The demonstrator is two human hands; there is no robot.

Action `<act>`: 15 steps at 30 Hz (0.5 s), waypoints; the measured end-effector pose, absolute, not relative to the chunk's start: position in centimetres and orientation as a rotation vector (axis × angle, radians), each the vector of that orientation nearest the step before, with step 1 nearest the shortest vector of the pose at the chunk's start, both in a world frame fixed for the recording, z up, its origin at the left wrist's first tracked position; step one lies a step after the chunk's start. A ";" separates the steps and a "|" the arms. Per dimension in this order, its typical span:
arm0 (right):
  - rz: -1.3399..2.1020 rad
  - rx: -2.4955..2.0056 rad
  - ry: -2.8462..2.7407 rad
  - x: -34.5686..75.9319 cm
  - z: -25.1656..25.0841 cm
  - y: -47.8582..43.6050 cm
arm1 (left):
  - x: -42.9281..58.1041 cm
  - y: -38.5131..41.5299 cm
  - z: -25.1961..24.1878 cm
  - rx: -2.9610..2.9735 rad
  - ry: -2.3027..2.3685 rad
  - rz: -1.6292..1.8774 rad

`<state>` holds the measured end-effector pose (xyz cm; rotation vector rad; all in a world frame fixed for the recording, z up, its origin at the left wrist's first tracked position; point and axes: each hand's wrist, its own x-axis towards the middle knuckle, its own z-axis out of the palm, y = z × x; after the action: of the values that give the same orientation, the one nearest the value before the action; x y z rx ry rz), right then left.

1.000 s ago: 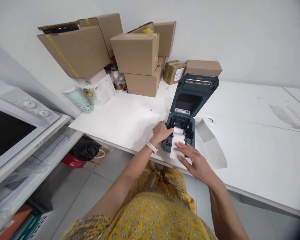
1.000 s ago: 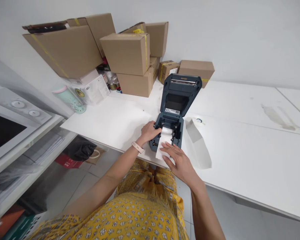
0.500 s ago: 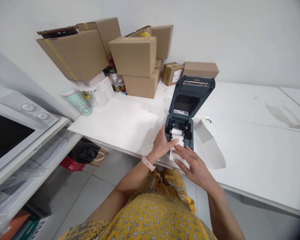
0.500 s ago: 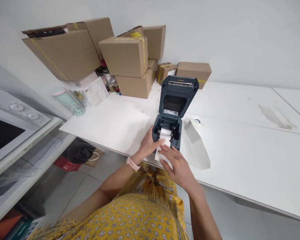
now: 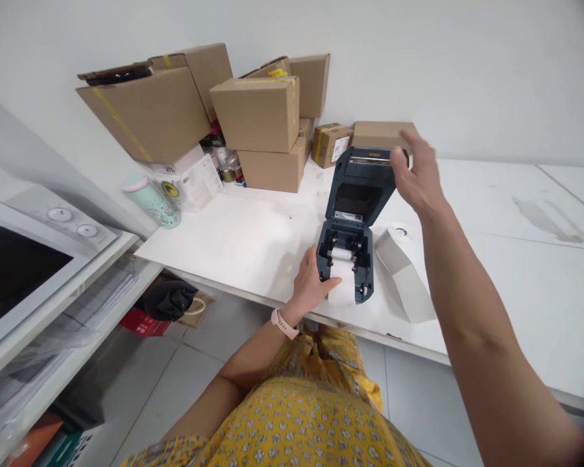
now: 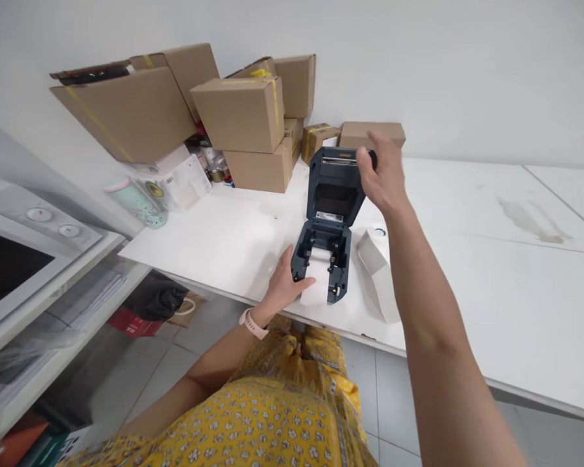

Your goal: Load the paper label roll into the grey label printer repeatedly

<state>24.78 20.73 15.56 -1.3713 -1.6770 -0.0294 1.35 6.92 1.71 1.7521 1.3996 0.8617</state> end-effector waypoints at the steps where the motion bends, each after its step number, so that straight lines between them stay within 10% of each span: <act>1: -0.013 -1.382 -1.720 24.7 15.6 21.6 | 1.5 6.4 2.2 1.899 1.384 0.878; 15: -0.087 -1.320 -1.754 25.4 14.0 22.9 | 1.5 5.6 0.9 2.926 0.773 0.563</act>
<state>25.39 22.93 13.96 -1.3203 -1.7539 -0.0866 1.47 5.63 0.92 2.9259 0.7734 0.5630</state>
